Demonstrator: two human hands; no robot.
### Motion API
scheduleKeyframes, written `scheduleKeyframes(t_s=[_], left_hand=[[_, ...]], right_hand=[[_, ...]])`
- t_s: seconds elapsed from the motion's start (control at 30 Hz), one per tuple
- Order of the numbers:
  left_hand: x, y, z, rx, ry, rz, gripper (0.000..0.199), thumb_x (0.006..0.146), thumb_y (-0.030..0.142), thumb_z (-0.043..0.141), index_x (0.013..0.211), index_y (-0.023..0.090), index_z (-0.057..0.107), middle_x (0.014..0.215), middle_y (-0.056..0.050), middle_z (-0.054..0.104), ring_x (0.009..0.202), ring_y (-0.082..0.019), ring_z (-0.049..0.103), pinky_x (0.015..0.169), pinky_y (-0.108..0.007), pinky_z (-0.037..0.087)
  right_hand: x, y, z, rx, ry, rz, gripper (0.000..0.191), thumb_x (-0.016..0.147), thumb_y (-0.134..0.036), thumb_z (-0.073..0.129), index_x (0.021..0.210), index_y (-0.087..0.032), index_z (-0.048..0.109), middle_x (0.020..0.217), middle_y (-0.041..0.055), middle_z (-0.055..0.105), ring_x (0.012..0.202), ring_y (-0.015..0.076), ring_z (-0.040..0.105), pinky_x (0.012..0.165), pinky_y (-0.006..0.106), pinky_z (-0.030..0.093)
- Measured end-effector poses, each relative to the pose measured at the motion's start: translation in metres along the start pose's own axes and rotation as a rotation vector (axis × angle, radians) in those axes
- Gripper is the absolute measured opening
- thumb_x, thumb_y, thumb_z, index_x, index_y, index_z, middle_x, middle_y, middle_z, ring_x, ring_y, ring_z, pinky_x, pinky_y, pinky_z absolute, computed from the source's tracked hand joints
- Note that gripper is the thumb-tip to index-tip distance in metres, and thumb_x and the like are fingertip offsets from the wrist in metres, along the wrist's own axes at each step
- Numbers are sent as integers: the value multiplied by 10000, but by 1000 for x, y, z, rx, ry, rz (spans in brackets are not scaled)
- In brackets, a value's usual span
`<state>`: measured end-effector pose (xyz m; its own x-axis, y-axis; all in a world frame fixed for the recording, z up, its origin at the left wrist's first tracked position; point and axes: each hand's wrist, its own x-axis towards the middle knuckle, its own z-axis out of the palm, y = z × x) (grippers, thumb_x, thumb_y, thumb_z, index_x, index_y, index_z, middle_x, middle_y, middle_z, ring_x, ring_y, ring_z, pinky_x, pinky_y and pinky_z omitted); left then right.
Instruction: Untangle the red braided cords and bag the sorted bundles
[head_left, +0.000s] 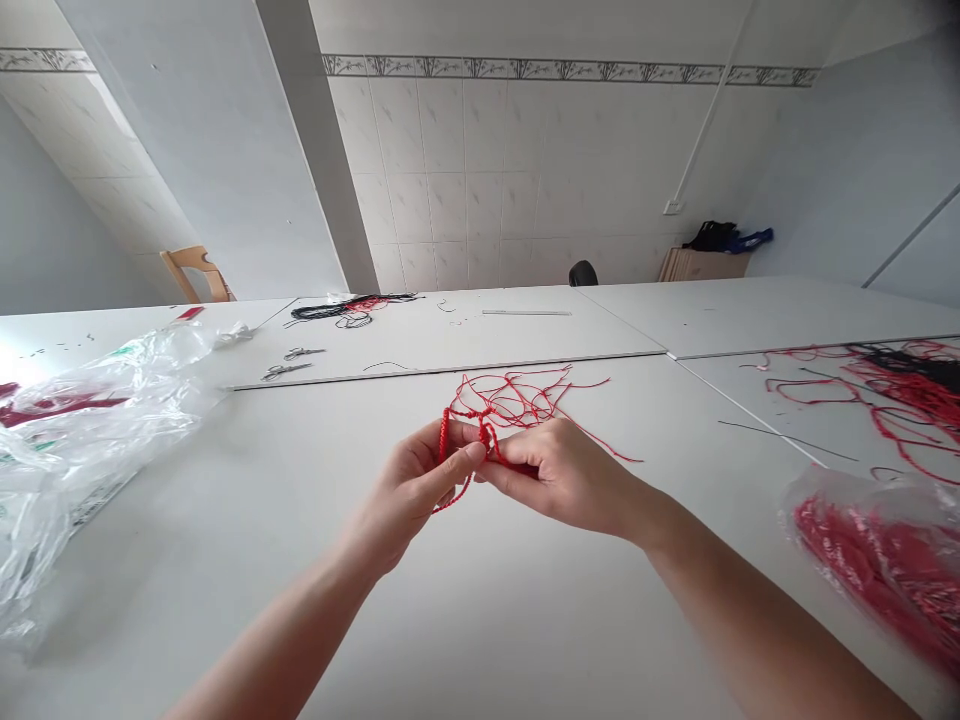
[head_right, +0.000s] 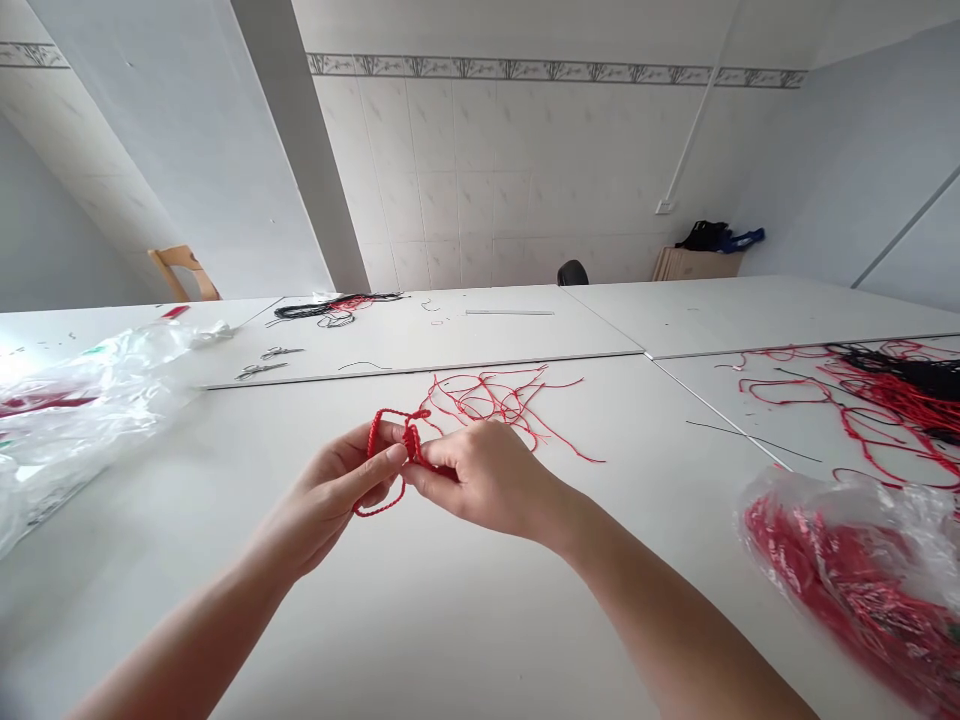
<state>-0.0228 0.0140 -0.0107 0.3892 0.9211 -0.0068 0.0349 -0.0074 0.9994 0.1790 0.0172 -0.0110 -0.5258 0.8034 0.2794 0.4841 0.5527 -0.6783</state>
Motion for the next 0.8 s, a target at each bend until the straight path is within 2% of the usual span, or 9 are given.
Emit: scheduleKeyframes(t_s=[0.1, 0.23, 0.4, 0.6, 0.8], left_hand=[[1, -4, 1, 6, 4, -8, 380, 921, 531, 696, 822, 177, 598, 710, 33, 409, 624, -105, 252, 571, -276, 198], [2, -5, 0, 25, 17, -3, 394, 939, 540, 663, 789, 182, 600, 682, 33, 390, 630, -117, 265, 582, -283, 213], [4, -3, 0, 52, 43, -7, 391, 912, 565, 687, 824, 187, 640, 684, 40, 388, 625, -116, 261, 584, -278, 219], [4, -5, 0, 61, 101, -26, 384, 866, 558, 743, 818, 196, 623, 709, 32, 458, 642, -117, 317, 585, -266, 268], [3, -1, 1, 29, 60, -4, 335, 920, 523, 692, 869, 194, 652, 817, -6, 587, 659, -119, 369, 596, -269, 313]], right_hand=[[0, -2, 2, -45, 11, -26, 517, 1014, -399, 526, 600, -191, 296, 557, -46, 314, 528, 97, 257, 510, 304, 219], [-1, 1, -6, 79, -69, 48, 522, 1041, -486, 463, 624, -199, 335, 576, -43, 344, 547, 108, 323, 519, 292, 272], [-1, 3, -12, 59, 59, 84, 392, 1057, -406, 441, 720, -206, 463, 671, -30, 485, 629, 125, 418, 577, 289, 334], [0, 4, -6, 274, 72, 136, 251, 1022, -425, 541, 875, -227, 591, 776, -30, 555, 711, 132, 526, 603, 273, 400], [0, 6, -6, 376, 82, 133, 277, 1021, -406, 539, 820, -218, 574, 750, -31, 539, 692, 127, 518, 620, 278, 416]])
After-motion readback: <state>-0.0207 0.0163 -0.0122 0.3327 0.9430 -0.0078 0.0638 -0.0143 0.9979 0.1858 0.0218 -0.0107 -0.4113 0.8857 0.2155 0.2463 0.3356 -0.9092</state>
